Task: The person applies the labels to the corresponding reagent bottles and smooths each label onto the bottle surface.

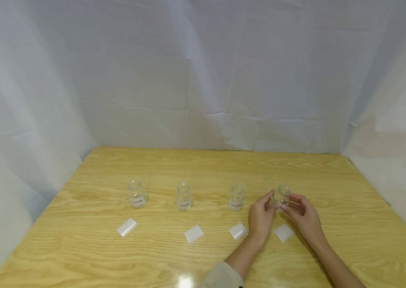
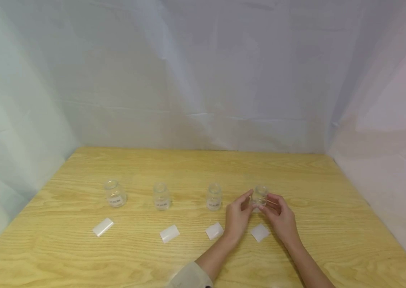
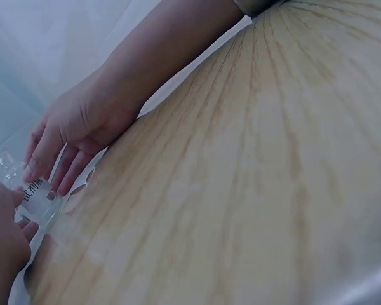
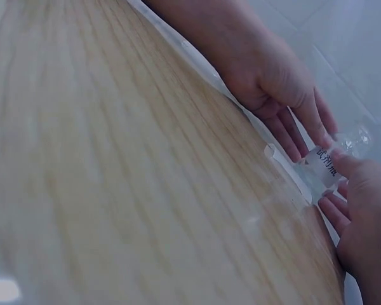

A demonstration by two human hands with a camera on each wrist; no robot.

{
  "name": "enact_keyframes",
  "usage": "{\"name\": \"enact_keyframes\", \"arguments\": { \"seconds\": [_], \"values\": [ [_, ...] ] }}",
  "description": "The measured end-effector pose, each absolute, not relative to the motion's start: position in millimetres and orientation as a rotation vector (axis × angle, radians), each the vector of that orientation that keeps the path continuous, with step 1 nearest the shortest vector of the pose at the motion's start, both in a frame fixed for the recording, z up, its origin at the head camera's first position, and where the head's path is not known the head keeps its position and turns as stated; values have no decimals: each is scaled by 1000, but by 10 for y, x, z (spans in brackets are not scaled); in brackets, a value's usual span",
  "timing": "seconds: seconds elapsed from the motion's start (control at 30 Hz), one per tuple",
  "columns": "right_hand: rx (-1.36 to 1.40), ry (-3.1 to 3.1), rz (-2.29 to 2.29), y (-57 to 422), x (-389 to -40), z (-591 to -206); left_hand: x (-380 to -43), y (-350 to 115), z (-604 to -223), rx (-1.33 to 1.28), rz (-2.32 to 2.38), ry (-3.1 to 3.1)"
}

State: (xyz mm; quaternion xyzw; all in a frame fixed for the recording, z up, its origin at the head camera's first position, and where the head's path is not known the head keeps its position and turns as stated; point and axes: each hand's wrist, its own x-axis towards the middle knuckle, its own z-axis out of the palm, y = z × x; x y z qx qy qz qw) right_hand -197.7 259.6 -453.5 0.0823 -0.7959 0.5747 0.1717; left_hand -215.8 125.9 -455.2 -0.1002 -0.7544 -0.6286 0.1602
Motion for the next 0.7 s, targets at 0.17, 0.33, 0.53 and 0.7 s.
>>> {"name": "enact_keyframes", "arguments": {
  "seconds": [0.17, 0.33, 0.53, 0.7],
  "values": [
    [208, -2306, 1592, 2632, -1968, -4532, -2163, 1252, -4562, -327, -1856, -2116],
    [198, -2290, 1642, 2642, -1961, -4515, -2159, 1252, -4561, -339, -1888, -2075],
    [205, -2236, 1748, 2666, -1978, -4521, -2158, 1251, -4554, -311, -1908, -2072],
    [246, -2151, 1877, 2687, -2006, -4535, -2163, 1245, -4558, -313, -1867, -2075]
  ]
}}
